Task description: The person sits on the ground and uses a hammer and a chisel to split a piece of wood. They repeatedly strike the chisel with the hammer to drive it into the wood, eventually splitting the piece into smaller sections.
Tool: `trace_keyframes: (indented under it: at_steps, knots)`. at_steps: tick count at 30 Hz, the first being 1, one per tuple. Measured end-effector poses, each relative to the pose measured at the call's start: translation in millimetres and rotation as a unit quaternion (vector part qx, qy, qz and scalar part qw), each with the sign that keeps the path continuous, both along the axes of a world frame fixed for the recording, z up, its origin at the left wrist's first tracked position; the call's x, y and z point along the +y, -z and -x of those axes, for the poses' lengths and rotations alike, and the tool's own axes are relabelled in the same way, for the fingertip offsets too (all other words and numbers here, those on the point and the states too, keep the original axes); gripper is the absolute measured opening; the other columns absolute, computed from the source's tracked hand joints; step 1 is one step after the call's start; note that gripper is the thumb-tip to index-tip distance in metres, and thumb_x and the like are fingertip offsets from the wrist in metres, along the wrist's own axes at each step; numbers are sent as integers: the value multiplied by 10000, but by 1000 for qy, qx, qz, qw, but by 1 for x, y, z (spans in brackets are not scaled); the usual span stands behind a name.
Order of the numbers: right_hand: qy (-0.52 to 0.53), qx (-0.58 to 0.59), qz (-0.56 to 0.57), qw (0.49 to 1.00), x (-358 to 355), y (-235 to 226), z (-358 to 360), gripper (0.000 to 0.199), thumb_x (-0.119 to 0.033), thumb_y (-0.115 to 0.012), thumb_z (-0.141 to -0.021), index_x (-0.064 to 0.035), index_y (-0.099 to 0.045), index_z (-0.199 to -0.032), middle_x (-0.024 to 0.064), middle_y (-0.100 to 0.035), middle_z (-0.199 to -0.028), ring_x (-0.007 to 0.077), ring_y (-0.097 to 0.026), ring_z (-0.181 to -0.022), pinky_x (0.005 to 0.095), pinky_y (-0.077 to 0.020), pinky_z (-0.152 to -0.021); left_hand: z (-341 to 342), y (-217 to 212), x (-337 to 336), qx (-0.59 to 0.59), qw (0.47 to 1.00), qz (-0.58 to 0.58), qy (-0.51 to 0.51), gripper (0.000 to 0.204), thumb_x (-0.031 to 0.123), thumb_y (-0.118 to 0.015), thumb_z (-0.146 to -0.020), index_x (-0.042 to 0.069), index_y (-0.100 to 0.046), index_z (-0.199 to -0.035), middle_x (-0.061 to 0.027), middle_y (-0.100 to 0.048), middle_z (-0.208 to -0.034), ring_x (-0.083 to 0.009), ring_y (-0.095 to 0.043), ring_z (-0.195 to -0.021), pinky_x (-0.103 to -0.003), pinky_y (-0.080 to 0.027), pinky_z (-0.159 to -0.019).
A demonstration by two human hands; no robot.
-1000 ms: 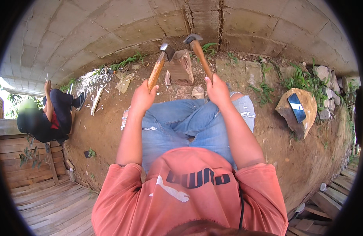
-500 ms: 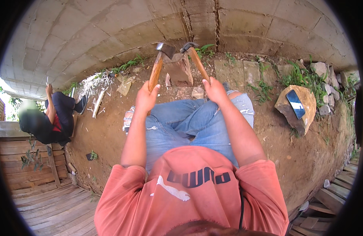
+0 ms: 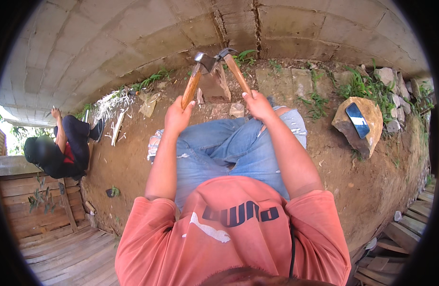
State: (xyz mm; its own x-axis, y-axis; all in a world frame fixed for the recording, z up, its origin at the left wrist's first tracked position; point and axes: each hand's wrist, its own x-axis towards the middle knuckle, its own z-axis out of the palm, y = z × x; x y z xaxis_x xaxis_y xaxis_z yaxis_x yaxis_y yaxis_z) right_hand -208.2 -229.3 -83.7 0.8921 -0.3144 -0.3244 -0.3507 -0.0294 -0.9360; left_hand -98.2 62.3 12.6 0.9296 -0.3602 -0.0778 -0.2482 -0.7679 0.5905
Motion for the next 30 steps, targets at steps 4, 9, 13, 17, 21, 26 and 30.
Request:
trace_keyframes:
  at_steps: [4,9,13,17,21,26,30]
  knots:
    - [-9,28,-21,999,-1,-9,2,376,-389,-575,-1105,-22,-626,-1043,63,-627,-730,197,-585,-536,382,-476,-491,1,0,0,-1,1000,-6,-5,377,397,-695,-1019,43,-675,-1146,-245,-727,-922,-466,-707,-917,-518,-541,-797]
    - [-9,32,-130,991,-3,-18,4,327,-387,-554,-1119,-77,-553,-1015,1,-530,-676,121,-458,-451,330,-393,-405,3,5,-4,3,1000,3,-4,365,380,-698,-1021,39,-668,-1145,-254,-726,-920,-475,-708,-919,-525,-543,-795]
    - [-15,45,-198,979,-4,-31,8,304,-388,-549,-1125,-114,-516,-997,-29,-482,-653,86,-408,-454,302,-353,-398,7,11,-4,-4,1000,5,-9,352,368,-698,-1023,40,-660,-1144,-262,-730,-926,-484,-712,-930,-536,-544,-796]
    - [-11,36,-207,978,-5,-33,11,300,-393,-544,-1133,-132,-499,-994,-47,-457,-637,68,-384,-457,283,-332,-394,11,11,-8,-1,1000,7,-16,346,365,-696,-1024,40,-653,-1135,-267,-734,-938,-489,-713,-941,-540,-547,-803]
    - [23,1,-172,985,0,-28,10,297,-378,-547,-1135,-123,-507,-987,-41,-459,-639,74,-394,-461,284,-334,-397,16,8,-11,8,1000,5,-24,351,367,-694,-1024,38,-649,-1137,-271,-732,-942,-494,-710,-954,-538,-549,-813]
    - [50,-10,-122,991,2,-29,11,301,-370,-556,-1129,-86,-571,-1030,-7,-537,-686,112,-490,-519,326,-406,-454,18,6,-7,3,1000,10,-21,368,370,-688,-1025,25,-642,-1141,-287,-731,-975,-496,-711,-976,-543,-546,-827]
    - [56,-19,3,998,-2,-18,9,364,-382,-567,-1117,-37,-632,-1021,63,-639,-752,193,-625,-650,396,-502,-615,18,-5,-9,7,1000,-8,-14,379,373,-687,-1023,15,-642,-1141,-291,-734,-1009,-497,-709,-993,-551,-546,-848]
